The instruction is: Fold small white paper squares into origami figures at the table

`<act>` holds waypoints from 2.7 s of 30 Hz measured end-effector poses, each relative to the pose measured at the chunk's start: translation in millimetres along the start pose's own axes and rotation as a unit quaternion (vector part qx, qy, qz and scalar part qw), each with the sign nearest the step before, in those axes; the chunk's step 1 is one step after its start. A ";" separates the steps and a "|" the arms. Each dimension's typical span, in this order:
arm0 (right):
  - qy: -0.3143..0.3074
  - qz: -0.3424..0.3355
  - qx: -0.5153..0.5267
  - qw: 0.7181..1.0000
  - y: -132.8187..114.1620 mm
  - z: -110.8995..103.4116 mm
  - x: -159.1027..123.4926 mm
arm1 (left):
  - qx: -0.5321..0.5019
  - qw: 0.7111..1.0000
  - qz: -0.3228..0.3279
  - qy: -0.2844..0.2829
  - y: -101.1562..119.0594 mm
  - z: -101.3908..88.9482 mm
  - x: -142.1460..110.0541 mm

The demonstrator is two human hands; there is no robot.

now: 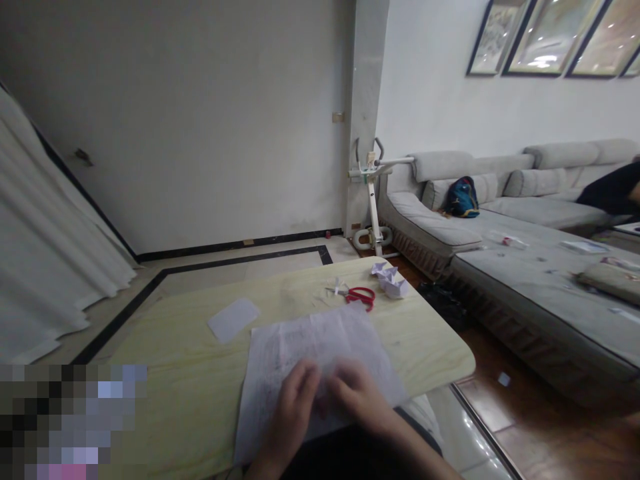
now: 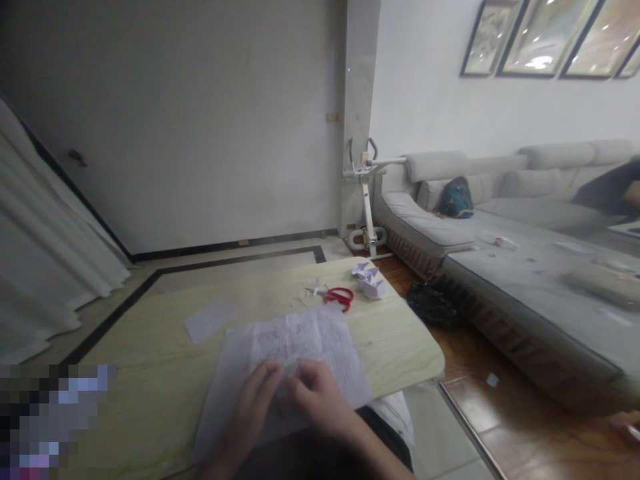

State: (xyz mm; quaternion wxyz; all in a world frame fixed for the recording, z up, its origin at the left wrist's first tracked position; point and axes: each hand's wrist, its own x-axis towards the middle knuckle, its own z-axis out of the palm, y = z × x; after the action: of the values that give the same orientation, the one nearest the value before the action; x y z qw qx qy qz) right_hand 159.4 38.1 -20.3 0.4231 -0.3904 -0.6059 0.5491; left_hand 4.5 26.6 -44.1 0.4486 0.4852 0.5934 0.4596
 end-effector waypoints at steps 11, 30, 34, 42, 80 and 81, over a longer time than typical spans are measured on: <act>-0.017 -0.013 -0.044 0.999 2.1 1.5 -0.3 | -0.014 1.000 0.009 -0.003 0.3 0.4 1.1; 0.040 -0.031 -0.080 0.996 21.1 0.7 -4.2 | 0.013 1.000 0.001 0.008 -2.8 0.6 -1.1; 0.038 -0.021 -0.070 0.997 17.1 0.9 -3.8 | 0.033 0.999 0.000 0.042 -9.5 -0.2 0.1; 0.016 -0.006 -0.091 0.996 11.3 1.6 -2.3 | 0.029 0.999 -0.003 0.041 -0.7 0.0 0.0; -0.003 -0.015 -0.066 0.998 5.2 -1.7 -4.0 | -0.002 0.999 -0.018 0.029 -3.9 -0.2 0.4; -0.008 -0.016 -0.068 0.998 4.9 -1.9 -4.3 | -0.001 0.999 -0.018 0.030 -2.3 -0.1 0.2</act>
State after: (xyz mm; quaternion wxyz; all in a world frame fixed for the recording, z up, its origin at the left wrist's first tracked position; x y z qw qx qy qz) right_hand 162.7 35.1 -25.4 0.3998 -0.4042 -0.6509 0.5031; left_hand 4.0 26.6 -46.4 0.4390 0.4598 0.6151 0.4663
